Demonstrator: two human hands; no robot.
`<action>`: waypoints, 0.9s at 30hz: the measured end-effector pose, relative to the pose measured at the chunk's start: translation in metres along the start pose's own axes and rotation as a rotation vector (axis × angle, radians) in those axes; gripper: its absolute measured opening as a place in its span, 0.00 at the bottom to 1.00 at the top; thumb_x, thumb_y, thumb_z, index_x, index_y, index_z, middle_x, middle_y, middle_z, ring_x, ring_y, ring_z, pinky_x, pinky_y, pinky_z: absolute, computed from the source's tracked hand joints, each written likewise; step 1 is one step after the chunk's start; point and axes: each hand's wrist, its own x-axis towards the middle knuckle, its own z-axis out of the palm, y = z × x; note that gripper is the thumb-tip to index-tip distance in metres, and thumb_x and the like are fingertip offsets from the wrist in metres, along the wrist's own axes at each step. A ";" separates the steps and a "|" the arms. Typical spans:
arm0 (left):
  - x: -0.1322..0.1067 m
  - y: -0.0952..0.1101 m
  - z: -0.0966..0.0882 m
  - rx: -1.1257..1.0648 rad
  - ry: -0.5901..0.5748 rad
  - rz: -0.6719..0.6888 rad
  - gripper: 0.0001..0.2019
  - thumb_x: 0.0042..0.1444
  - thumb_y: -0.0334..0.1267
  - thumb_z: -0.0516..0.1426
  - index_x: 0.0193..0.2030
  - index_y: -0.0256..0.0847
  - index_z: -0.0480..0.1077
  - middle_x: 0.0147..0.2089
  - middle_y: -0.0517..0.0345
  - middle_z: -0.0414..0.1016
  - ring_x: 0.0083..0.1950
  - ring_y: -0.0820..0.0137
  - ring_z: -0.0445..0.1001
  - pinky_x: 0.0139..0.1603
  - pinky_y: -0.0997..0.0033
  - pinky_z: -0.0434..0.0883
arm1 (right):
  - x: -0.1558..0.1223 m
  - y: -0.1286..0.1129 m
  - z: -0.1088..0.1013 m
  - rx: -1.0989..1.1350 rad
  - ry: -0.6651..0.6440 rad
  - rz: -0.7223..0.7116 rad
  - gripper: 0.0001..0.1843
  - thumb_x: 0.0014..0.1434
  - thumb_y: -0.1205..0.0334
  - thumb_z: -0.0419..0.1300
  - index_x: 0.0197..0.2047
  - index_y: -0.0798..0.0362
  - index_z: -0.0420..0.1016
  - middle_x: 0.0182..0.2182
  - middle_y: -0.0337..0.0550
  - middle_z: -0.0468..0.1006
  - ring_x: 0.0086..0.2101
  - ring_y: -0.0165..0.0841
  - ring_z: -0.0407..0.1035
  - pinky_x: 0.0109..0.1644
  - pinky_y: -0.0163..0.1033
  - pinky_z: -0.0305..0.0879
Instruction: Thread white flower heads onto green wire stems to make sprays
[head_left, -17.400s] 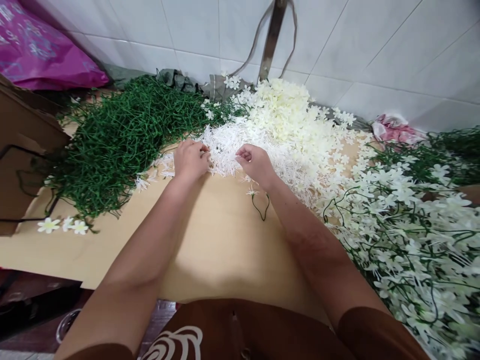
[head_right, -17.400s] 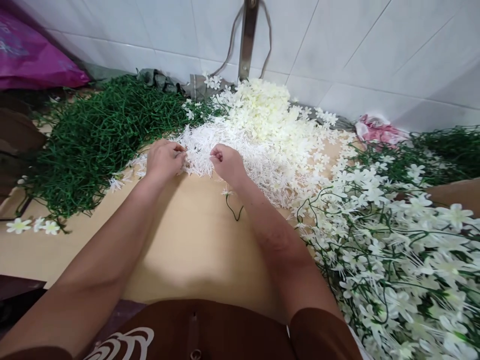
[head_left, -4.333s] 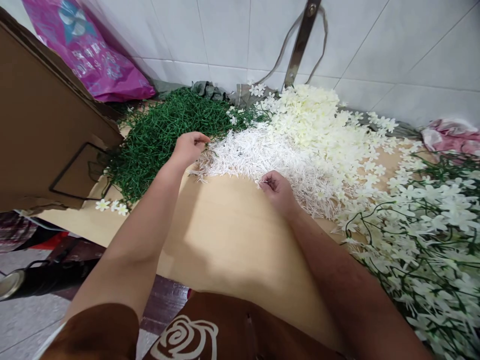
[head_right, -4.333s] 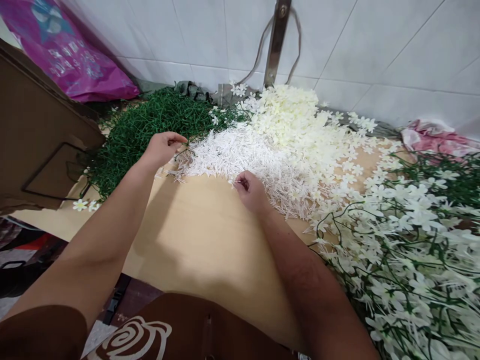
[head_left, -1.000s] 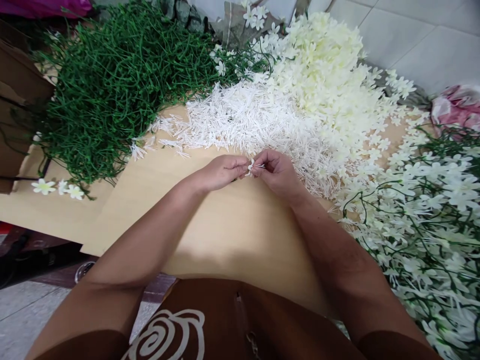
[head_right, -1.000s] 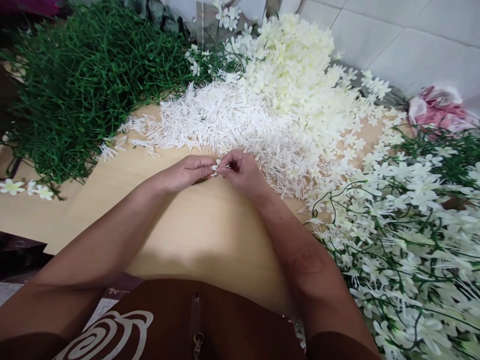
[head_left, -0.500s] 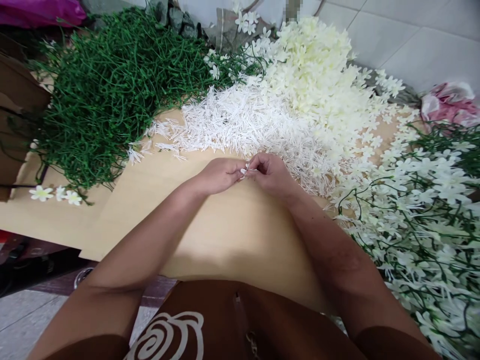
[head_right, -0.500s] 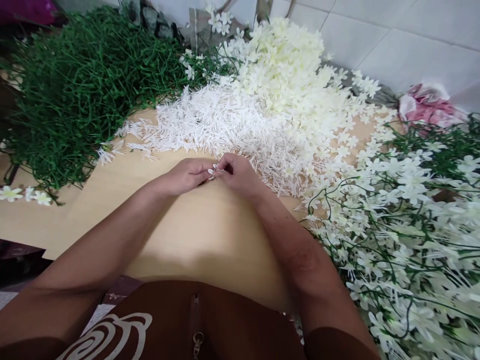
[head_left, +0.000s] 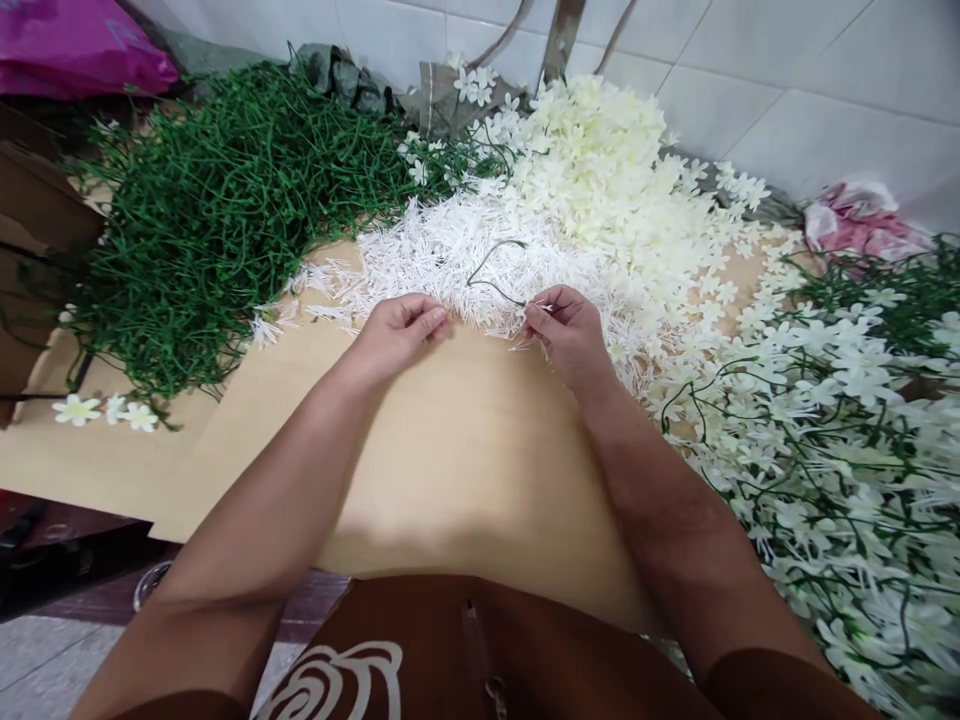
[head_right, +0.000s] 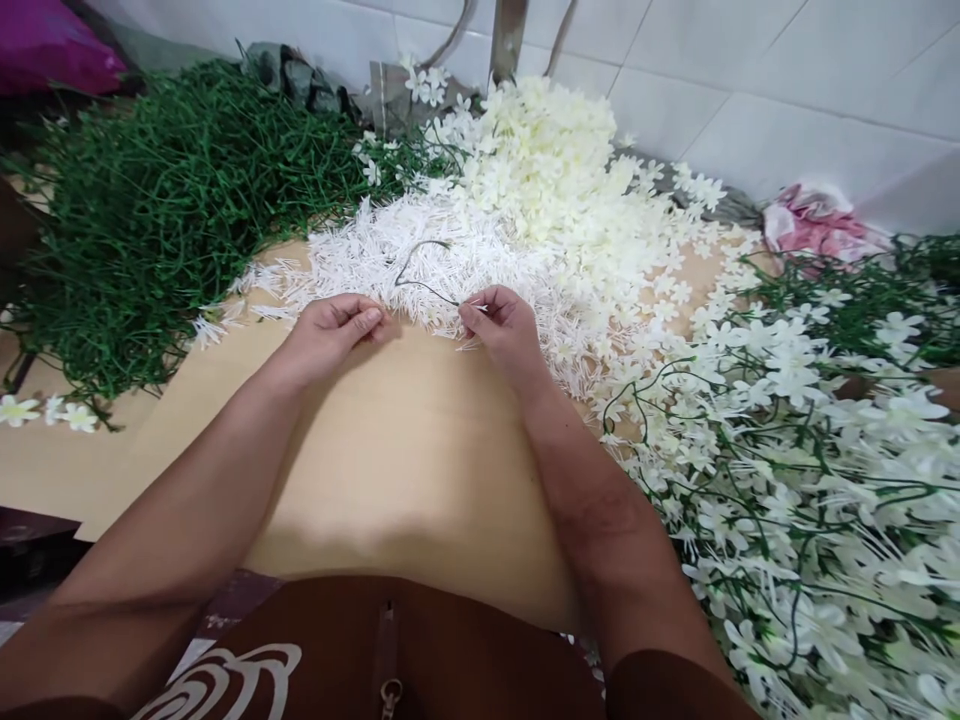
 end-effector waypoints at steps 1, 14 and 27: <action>0.001 -0.001 0.000 -0.019 0.028 0.014 0.19 0.51 0.54 0.62 0.32 0.37 0.70 0.26 0.60 0.68 0.29 0.75 0.65 0.32 0.74 0.63 | 0.000 0.000 0.000 0.003 0.000 -0.002 0.25 0.39 0.43 0.74 0.27 0.50 0.68 0.20 0.31 0.69 0.21 0.23 0.63 0.27 0.32 0.65; 0.004 0.002 0.006 -0.148 0.205 0.122 0.17 0.48 0.52 0.66 0.28 0.39 0.71 0.27 0.59 0.72 0.29 0.74 0.68 0.33 0.73 0.68 | -0.007 -0.020 -0.003 -0.417 -0.331 0.049 0.12 0.49 0.57 0.68 0.28 0.54 0.70 0.23 0.36 0.71 0.24 0.25 0.62 0.28 0.34 0.58; -0.010 0.007 0.018 0.026 -0.325 -0.028 0.12 0.50 0.44 0.63 0.27 0.38 0.71 0.22 0.62 0.67 0.23 0.77 0.63 0.24 0.75 0.59 | -0.006 -0.022 -0.017 -1.024 -0.364 -0.125 0.04 0.50 0.72 0.61 0.30 0.55 0.75 0.33 0.47 0.75 0.36 0.37 0.66 0.46 0.46 0.64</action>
